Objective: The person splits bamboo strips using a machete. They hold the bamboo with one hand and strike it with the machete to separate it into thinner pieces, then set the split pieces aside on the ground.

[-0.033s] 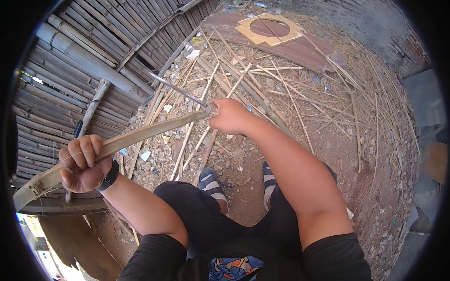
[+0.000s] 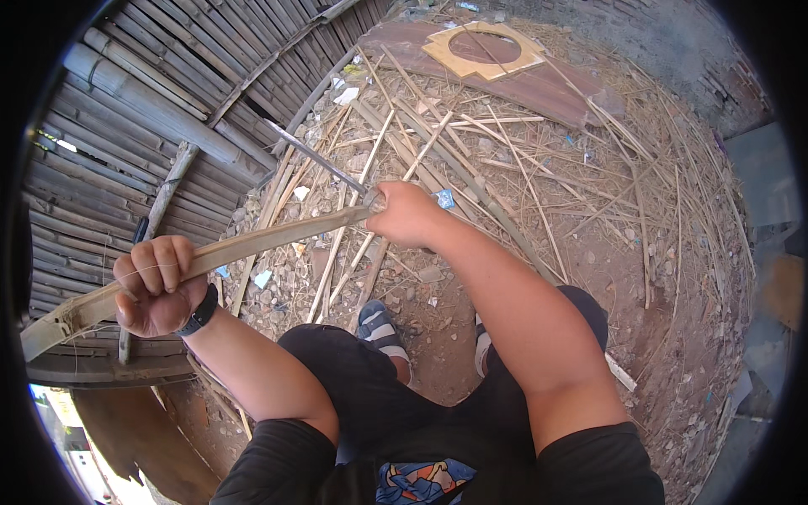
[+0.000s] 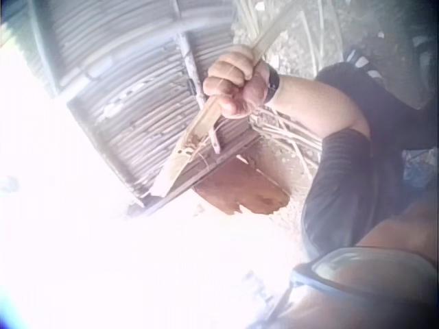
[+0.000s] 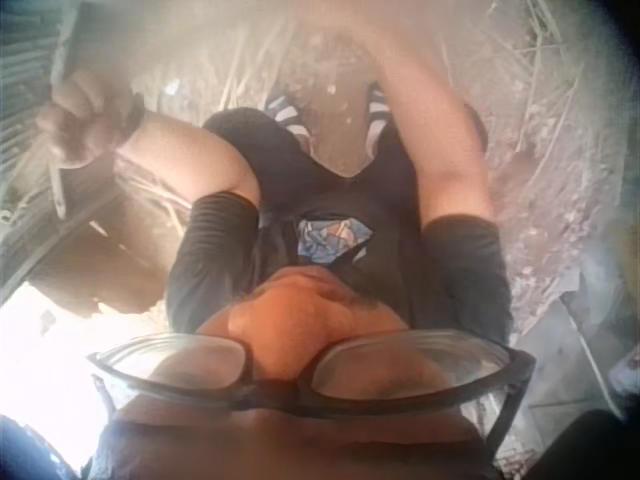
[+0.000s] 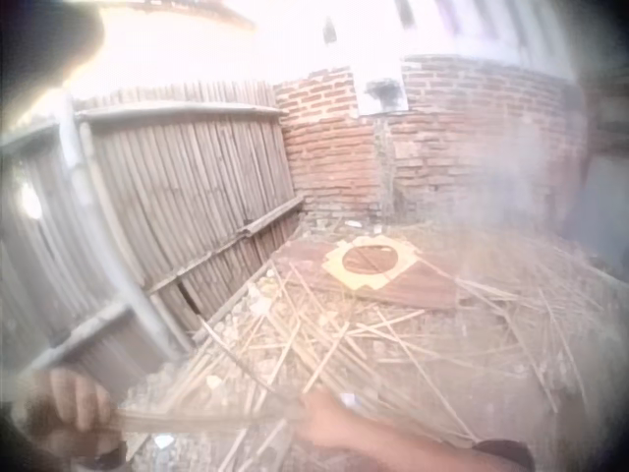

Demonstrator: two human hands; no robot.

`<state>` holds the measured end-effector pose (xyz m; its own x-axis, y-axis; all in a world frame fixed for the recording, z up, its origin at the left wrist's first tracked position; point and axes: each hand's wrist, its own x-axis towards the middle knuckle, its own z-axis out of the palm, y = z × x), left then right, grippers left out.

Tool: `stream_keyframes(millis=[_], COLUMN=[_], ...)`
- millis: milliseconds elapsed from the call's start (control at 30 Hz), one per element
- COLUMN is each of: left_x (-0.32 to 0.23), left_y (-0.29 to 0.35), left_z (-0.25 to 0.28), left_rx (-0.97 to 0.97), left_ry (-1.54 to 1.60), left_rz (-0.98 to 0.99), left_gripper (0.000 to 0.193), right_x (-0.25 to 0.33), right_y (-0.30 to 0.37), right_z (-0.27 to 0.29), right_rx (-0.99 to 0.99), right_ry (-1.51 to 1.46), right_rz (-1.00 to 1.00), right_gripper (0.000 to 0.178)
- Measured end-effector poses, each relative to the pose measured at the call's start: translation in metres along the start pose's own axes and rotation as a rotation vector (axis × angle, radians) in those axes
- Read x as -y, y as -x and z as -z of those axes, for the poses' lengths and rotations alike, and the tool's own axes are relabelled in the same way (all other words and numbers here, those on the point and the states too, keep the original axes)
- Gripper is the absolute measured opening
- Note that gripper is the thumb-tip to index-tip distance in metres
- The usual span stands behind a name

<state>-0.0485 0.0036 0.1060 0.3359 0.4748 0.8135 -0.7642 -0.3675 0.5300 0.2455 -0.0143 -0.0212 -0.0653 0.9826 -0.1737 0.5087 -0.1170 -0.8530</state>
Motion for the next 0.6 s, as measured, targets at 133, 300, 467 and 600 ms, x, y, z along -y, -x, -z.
stream_keyframes(millis=[133, 300, 467, 600], left_x=[0.031, 0.018, 0.021, 0.022], left_y=[-0.001, 0.014, 0.01, 0.012], left_z=[0.017, 0.033, 0.026, 0.034], left_rx=[0.021, -0.023, -0.02, -0.056], left_ry=[0.094, 0.105, 0.141, 0.138], left_rz=[0.107, 0.15, 0.167, 0.148], left_gripper=[0.038, 0.038, 0.039, 0.037], right_x=[-0.036, -0.053, -0.038, -0.049], right_y=[0.033, 0.053, 0.054, 0.045], right_z=[-0.076, -0.086, -0.115, -0.125], right_rx=[-0.15, 0.002, -0.089, -0.116], right_ry=[-0.14, -0.242, -0.162, -0.21], right_rz=[0.104, -0.218, 0.007, -0.03], right_gripper=[0.046, 0.05, 0.05, 0.05])
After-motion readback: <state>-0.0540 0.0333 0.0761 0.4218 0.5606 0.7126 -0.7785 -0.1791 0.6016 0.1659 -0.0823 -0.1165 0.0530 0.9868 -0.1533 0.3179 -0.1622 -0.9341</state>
